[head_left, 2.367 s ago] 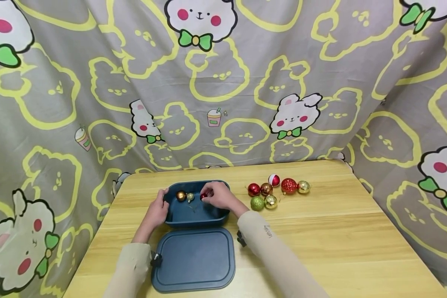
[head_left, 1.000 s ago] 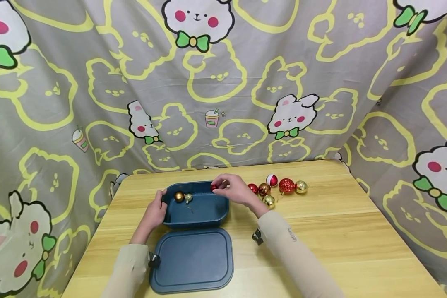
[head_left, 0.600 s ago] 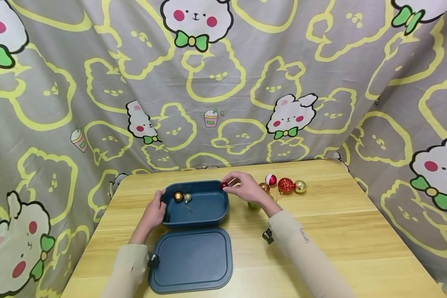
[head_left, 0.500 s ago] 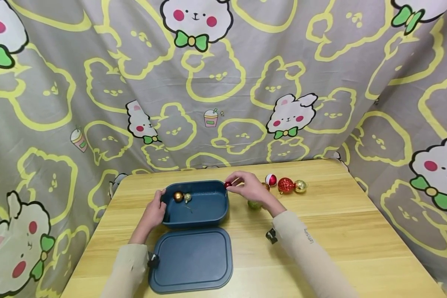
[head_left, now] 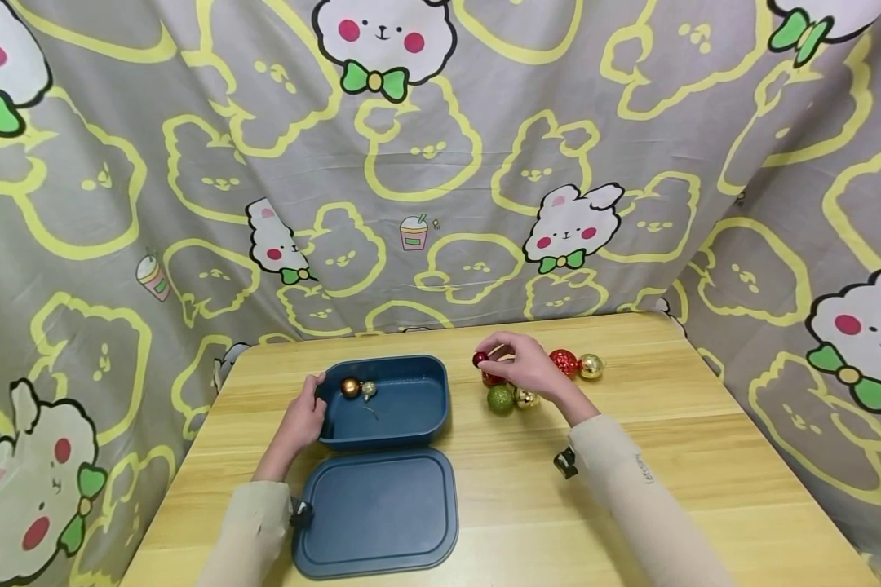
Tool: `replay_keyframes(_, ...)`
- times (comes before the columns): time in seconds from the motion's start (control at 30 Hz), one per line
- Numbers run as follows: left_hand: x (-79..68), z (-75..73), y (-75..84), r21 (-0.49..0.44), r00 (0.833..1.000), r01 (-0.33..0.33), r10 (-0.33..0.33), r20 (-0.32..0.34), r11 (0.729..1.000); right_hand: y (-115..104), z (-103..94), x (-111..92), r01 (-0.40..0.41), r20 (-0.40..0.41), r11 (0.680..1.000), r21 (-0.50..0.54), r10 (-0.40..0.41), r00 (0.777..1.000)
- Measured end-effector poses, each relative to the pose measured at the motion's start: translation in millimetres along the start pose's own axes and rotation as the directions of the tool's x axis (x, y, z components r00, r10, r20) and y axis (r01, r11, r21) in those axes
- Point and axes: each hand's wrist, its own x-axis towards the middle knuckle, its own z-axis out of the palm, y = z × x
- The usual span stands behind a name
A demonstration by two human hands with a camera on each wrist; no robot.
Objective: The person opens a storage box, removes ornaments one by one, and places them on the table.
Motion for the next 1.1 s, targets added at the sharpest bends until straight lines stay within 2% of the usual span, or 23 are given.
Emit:
replay_keyframes(0.63,-1.4,-0.9,1.5,-0.004,1.0,0.006,-0.006,0.007,1.0,31,-49.2,-31,-0.023,-0.098,0.996,-0.09,0.014,0.995)
replay_keyframes(0.93,-1.5,-0.8,1.7,-0.009,1.0,0.005,-0.004,0.008,1.0,41,-60.2,-40,-0.057,-0.112,0.997,-0.059,0.05,0.992)
replay_keyframes(1.1,-0.4,-0.6,1.5,-0.01,1.0,0.001,-0.001,0.01,1.0,48,-62.9,-43,-0.076,-0.113,0.994,-0.081,0.066,0.991)
